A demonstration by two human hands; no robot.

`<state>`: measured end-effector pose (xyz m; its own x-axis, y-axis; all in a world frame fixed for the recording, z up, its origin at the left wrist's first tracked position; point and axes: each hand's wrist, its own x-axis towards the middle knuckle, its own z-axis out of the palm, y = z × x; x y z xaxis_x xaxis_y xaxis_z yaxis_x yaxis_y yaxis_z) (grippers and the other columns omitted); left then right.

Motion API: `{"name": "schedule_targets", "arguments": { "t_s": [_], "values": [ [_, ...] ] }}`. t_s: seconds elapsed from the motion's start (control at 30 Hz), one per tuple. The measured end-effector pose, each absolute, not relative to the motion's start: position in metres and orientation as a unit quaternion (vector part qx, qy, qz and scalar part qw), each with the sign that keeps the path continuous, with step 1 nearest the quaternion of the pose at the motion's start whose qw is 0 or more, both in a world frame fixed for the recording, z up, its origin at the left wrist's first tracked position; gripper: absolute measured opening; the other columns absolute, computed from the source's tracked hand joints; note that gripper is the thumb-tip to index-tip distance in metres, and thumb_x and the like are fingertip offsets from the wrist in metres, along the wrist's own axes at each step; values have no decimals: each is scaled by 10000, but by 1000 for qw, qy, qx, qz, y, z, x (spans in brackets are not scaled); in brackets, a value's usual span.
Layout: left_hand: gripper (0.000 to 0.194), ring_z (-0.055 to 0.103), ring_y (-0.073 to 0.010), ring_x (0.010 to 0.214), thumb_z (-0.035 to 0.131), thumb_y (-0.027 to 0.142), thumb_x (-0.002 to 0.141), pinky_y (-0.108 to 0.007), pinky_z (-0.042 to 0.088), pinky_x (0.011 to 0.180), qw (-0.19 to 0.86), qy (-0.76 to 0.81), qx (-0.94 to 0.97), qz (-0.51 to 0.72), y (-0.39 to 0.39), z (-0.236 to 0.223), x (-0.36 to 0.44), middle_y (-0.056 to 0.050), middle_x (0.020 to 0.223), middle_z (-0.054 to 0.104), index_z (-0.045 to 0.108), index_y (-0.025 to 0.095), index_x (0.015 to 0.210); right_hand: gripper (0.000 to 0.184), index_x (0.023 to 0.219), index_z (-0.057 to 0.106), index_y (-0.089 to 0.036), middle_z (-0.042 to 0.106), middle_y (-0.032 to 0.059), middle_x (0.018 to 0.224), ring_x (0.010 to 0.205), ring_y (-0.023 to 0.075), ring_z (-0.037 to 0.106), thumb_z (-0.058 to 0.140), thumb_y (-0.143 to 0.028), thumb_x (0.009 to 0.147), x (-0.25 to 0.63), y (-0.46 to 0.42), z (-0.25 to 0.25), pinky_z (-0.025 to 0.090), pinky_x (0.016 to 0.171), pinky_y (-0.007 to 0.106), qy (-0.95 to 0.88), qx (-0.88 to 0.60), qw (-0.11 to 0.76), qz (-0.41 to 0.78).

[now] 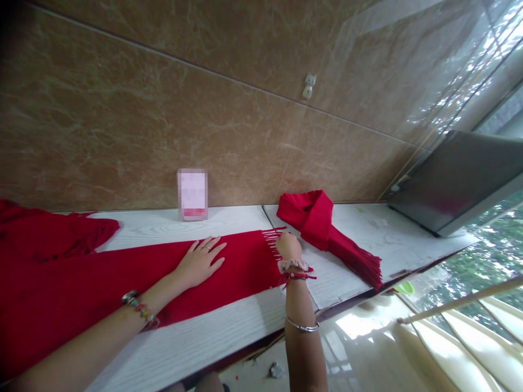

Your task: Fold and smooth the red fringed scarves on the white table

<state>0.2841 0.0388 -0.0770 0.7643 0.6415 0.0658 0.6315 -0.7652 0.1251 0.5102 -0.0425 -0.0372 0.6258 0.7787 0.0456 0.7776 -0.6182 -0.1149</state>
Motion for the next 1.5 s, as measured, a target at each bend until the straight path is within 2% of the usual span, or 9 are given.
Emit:
{"name": "schedule_targets", "arguments": {
  "t_s": [0.1,0.2,0.3,0.53,0.63,0.8,1.07,1.27,1.5],
  "values": [
    [456,245,-232,1288,332,382,878,-442,203,1033,48,341,937,53,39,-77,284,-51,1395,311,391,223,1301,334,895,678,-83,670,193,867,818,225,631,357,-120,811,517,-47,-33,436,670,255,-417,-906,70,-9],
    [453,245,-230,1288,334,380,879,-438,203,1035,46,340,938,52,39,-77,284,-55,1396,308,397,218,1298,346,995,650,-147,658,109,997,928,162,595,359,-93,816,512,-43,-31,411,775,207,-471,-877,94,-5],
    [454,246,-227,1288,332,381,880,-437,207,1034,44,339,938,51,38,-77,284,-53,1398,305,392,219,1300,302,903,680,-182,681,46,943,888,126,603,451,-52,756,506,-38,-36,399,784,165,-515,-852,95,25],
    [451,251,-229,1285,329,377,880,-440,212,1031,39,342,938,43,37,-76,284,-49,1398,307,387,226,1301,312,924,660,-86,665,166,906,867,201,615,387,-52,778,524,-49,-36,423,723,233,-434,-898,78,-14],
    [452,250,-231,1285,323,375,882,-442,214,1030,41,340,938,43,37,-75,283,-53,1396,310,386,223,1303,348,1007,627,-126,639,119,1025,955,165,574,341,-75,814,515,-48,-28,390,784,202,-466,-880,87,-31],
    [455,251,-241,1284,317,373,882,-445,203,1031,45,337,939,52,38,-76,283,-69,1399,303,398,207,1298,269,834,665,-189,681,37,877,834,134,601,415,-102,786,487,-50,-36,396,731,176,-551,-832,57,15],
    [455,242,-234,1289,319,379,882,-446,201,1028,51,336,939,50,39,-76,283,-65,1395,313,384,220,1304,300,916,638,-67,641,176,923,851,204,601,401,-20,738,535,-88,-41,415,729,264,-473,-881,18,-6],
    [456,252,-240,1284,326,377,883,-451,208,1025,43,334,940,56,39,-78,284,-72,1393,313,389,210,1302,349,1018,607,-143,623,83,1036,952,151,554,374,-45,778,512,-84,-53,389,837,239,-536,-841,67,-13],
    [456,241,-235,1289,320,376,885,-442,205,1026,41,332,941,49,39,-76,283,-69,1399,303,385,207,1304,337,986,614,-71,613,156,989,928,199,563,389,-24,740,530,-101,-61,406,815,279,-492,-864,99,-40]
  ]
}}
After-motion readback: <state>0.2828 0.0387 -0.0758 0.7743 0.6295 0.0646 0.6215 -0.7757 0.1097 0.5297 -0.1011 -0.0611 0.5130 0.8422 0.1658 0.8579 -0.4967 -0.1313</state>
